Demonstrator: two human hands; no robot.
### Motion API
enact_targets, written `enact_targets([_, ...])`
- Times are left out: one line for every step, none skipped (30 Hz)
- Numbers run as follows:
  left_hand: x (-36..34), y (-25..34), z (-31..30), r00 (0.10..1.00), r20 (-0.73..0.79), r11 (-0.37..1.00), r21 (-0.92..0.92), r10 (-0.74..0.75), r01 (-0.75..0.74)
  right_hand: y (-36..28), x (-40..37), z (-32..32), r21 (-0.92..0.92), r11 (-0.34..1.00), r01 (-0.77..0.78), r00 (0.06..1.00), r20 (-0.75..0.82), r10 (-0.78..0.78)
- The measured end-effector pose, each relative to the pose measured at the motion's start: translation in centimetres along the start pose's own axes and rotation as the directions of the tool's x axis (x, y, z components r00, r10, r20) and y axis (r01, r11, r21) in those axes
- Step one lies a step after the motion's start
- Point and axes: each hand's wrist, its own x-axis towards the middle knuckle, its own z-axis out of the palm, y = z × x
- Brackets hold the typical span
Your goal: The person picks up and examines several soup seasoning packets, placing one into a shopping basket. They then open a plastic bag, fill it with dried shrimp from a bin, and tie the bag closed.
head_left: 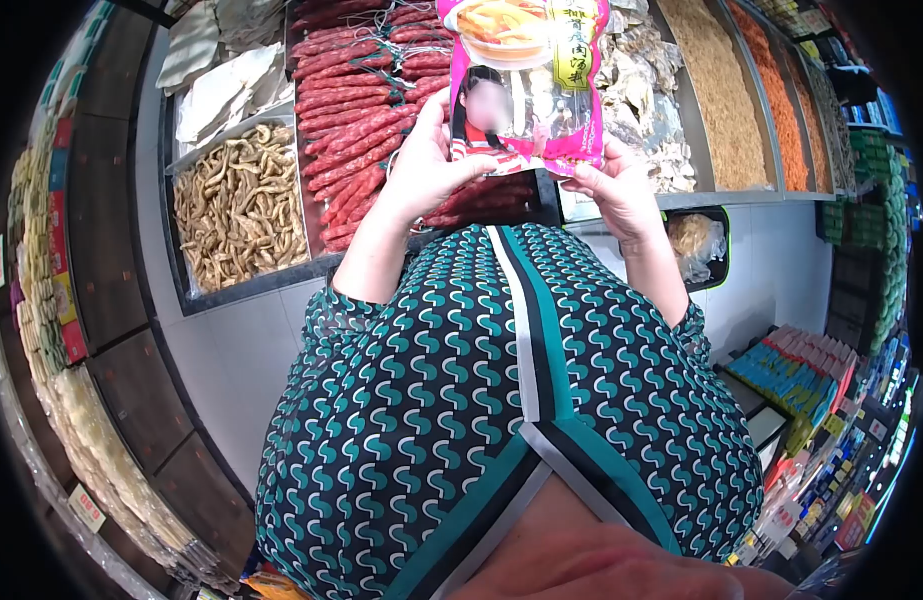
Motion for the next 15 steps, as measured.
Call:
enact_targets([0.0,-0.5,0.1,0.999,-0.024,0.999,0.02,0.039,-0.038,-0.2,-0.1,0.6,0.059,0.997,-0.04,0.999,0.004,0.04])
enact_targets([0.1,-0.6,0.2,0.996,-0.049,0.996,0.041,0.079,-0.077,0.4,-0.1,0.6,0.071,0.997,-0.032,0.999,-0.009,0.033])
enact_targets([0.2,-0.6,0.4,0.996,-0.047,0.996,0.041,0.079,-0.077,0.7,0.0,0.6,0.071,0.997,-0.031,0.999,-0.01,0.032])
enact_targets([0.1,-0.4,0.7,0.996,-0.043,0.997,0.016,0.072,-0.071,1.1,0.2,0.6,0.058,0.997,-0.042,0.999,-0.028,0.044])
enact_targets([0.1,-0.3,0.8,0.997,-0.04,0.998,-0.009,0.064,-0.064,1.5,0.4,0.5,0.046,0.997,-0.055,0.997,-0.046,0.057])
enact_targets([0.1,-0.1,0.8,0.997,-0.041,0.998,-0.01,0.064,-0.065,1.9,0.6,0.2,0.035,0.998,-0.043,0.998,-0.046,0.045])
enact_targets([0.1,0.0,0.7,0.999,-0.021,0.999,-0.034,0.038,-0.039,1.7,0.5,0.0,0.034,0.998,-0.043,0.998,-0.044,0.045])
enact_targets([0.0,0.1,0.5,1.0,0.0,0.998,-0.056,0.011,-0.011,1.4,0.4,0.0,-0.04,0.999,-0.009,0.999,-0.032,0.008])
enact_targets([0.0,0.1,0.3,1.0,-0.001,0.998,-0.056,0.01,-0.01,1.1,0.2,0.1,-0.113,0.993,0.025,0.999,-0.018,-0.027])
enact_targets([0.0,0.0,0.1,1.0,0.019,1.0,-0.023,0.003,-0.002,0.7,0.1,0.3,-0.112,0.993,0.024,0.999,-0.02,-0.026])
enact_targets([0.1,-0.1,0.0,0.999,0.042,1.0,0.01,-0.004,0.004,0.3,0.0,0.6,-0.144,0.989,0.045,0.998,-0.033,-0.05])
enact_targets([0.2,-0.3,-0.1,0.999,0.046,1.0,0.009,-0.004,0.003,0.0,0.0,0.7,-0.177,0.982,0.068,0.996,-0.045,-0.077])
enact_targets([0.3,-0.5,-0.1,0.999,0.043,0.999,0.036,0.014,-0.015,-0.2,-0.1,0.6,-0.178,0.982,0.069,0.996,-0.047,-0.078])
enact_targets([0.3,-0.6,-0.2,0.999,0.04,0.997,0.064,0.031,-0.034,-0.3,-0.1,0.5,-0.216,0.972,0.088,0.995,-0.028,-0.096])
enact_targets([0.2,-0.5,-0.3,0.999,0.041,0.997,0.064,0.031,-0.034,-0.3,-0.1,0.5,-0.252,0.962,0.108,0.994,-0.007,-0.113])
